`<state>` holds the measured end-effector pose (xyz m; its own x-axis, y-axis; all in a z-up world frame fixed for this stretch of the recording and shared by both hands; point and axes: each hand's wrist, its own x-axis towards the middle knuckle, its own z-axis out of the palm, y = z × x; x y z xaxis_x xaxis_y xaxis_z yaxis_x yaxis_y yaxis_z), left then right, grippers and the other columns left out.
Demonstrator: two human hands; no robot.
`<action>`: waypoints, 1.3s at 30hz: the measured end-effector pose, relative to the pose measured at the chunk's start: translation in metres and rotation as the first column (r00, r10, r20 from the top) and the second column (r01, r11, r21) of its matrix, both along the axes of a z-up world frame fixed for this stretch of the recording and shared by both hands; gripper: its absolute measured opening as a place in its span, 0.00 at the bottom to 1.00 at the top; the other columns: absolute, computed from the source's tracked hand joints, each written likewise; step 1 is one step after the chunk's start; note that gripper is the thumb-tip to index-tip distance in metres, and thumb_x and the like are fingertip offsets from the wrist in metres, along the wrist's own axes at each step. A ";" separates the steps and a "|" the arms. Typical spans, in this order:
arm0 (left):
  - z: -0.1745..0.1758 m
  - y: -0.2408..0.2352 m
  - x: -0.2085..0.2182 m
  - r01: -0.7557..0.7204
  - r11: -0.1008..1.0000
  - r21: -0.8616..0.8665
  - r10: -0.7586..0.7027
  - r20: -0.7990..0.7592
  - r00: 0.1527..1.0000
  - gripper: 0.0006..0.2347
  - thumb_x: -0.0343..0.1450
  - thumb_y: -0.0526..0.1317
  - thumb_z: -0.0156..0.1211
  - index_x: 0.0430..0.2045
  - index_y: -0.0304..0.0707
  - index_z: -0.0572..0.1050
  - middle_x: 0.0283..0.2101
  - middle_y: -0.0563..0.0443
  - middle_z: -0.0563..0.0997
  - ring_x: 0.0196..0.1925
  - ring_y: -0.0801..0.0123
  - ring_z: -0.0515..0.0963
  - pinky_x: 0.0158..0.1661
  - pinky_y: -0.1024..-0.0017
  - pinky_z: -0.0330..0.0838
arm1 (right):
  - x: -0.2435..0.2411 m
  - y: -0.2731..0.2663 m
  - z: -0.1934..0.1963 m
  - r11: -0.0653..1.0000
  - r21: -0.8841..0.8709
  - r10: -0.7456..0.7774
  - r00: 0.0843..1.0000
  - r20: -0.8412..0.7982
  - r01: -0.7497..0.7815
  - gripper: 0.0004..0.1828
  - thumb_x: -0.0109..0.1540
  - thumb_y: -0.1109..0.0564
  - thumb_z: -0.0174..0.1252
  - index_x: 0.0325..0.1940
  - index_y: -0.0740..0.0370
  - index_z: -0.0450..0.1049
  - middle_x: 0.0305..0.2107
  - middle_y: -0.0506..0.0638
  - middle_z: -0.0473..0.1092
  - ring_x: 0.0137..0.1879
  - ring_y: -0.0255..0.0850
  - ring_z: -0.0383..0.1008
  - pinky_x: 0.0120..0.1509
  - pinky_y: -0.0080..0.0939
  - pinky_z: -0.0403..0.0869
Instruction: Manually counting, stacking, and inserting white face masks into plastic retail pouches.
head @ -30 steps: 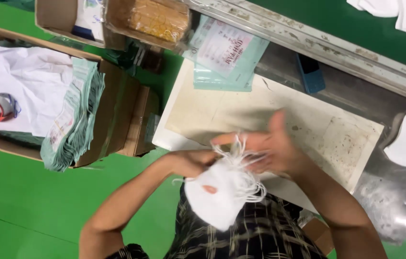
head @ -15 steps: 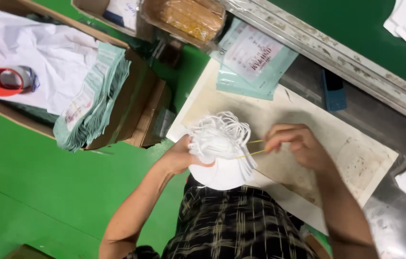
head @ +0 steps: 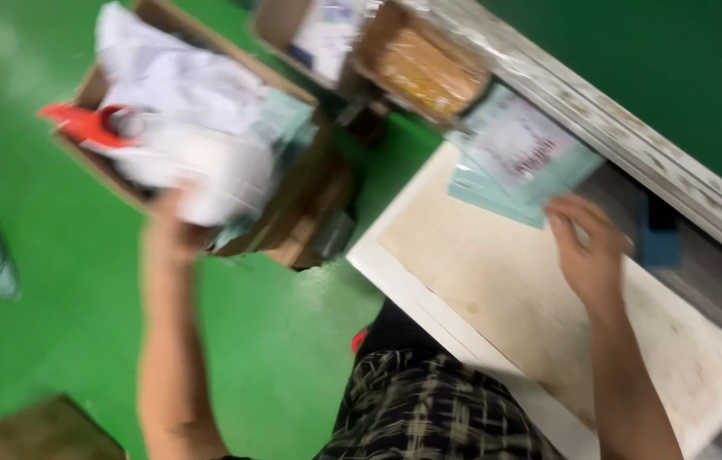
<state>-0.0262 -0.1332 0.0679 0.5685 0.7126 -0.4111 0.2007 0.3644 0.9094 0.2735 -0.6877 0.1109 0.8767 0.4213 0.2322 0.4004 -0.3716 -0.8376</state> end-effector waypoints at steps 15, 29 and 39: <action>0.067 -0.153 0.098 0.080 0.453 0.888 -0.196 0.012 0.981 0.17 0.76 0.35 0.64 0.58 0.33 0.69 0.61 0.41 0.73 0.68 0.54 0.71 0.67 0.56 0.67 | 0.036 0.029 -0.017 0.784 -0.605 0.124 0.990 -0.064 -0.137 0.34 0.62 0.49 0.61 0.72 0.50 0.64 0.73 0.59 0.51 0.77 0.62 0.40 0.75 0.66 0.47; 0.028 -0.322 0.275 0.547 -0.166 0.821 -0.770 -0.454 0.449 0.16 0.74 0.43 0.57 0.57 0.43 0.77 0.63 0.42 0.74 0.61 0.45 0.70 0.59 0.52 0.59 | -0.062 0.086 -0.038 0.844 -0.532 0.005 0.992 0.130 0.066 0.39 0.50 0.43 0.65 0.53 0.78 0.71 0.54 0.67 0.67 0.55 0.59 0.68 0.51 0.51 0.74; 0.068 -0.383 0.314 0.325 -0.246 0.913 -0.770 -0.388 0.507 0.13 0.68 0.39 0.66 0.44 0.37 0.80 0.55 0.40 0.77 0.54 0.47 0.72 0.52 0.56 0.64 | -0.079 -0.105 -0.023 0.840 -0.184 -0.511 0.858 0.043 0.510 0.15 0.64 0.54 0.64 0.54 0.56 0.78 0.58 0.52 0.70 0.63 0.49 0.72 0.67 0.48 0.72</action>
